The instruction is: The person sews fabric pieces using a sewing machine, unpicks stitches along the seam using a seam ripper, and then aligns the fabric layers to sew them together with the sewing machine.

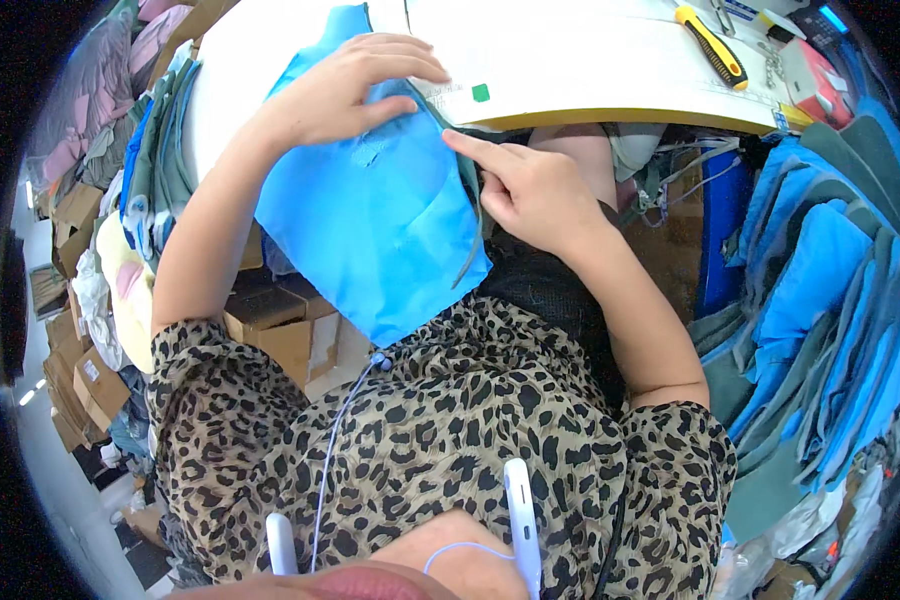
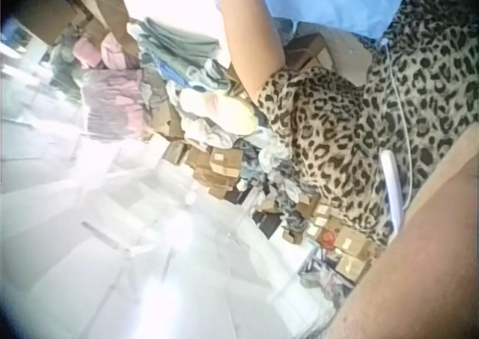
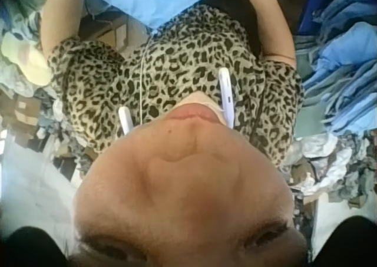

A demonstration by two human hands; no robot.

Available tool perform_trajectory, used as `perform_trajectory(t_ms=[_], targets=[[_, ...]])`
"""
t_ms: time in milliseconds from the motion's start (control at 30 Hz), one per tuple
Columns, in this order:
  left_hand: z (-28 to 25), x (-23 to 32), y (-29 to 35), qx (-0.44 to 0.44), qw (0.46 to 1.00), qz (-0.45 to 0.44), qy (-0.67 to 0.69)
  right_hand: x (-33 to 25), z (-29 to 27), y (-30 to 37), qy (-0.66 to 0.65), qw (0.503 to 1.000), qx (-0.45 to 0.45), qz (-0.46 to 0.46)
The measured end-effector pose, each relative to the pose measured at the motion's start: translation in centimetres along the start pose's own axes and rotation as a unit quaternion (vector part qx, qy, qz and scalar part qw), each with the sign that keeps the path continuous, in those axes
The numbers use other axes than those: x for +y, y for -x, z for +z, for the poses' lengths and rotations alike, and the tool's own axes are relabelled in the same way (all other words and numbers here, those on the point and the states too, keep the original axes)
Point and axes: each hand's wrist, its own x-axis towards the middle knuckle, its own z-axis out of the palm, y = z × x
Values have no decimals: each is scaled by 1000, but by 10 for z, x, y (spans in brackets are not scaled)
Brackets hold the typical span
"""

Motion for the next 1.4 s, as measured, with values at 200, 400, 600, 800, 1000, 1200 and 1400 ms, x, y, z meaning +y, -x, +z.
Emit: perform_trajectory(t_ms=[200, 400, 600, 800, 1000, 1200, 1400], targets=[[-20, 19, -22, -202, 965, -98, 132, 1, -8, 0, 17, 999, 3, -28], [-30, 37, -16, -123, 986, -25, 106, -27, -34, -4, 20, 999, 9, 27], [-56, 68, 5, -1, 997, -22, 68, -47, -50, -12, -33, 995, 80, -57], [-73, 99, 33, 114, 993, -10, 39, -72, -62, -17, -57, 987, 103, -105], [-62, 118, 59, 162, 983, -73, 42, -94, -79, -33, -46, 981, 30, -188], [-26, 129, 72, 246, 961, -93, 85, -98, -85, -39, -79, 985, -79, -134], [-7, 132, 75, 254, 957, -113, 86, -95, -71, -24, -59, 990, -60, -113]])
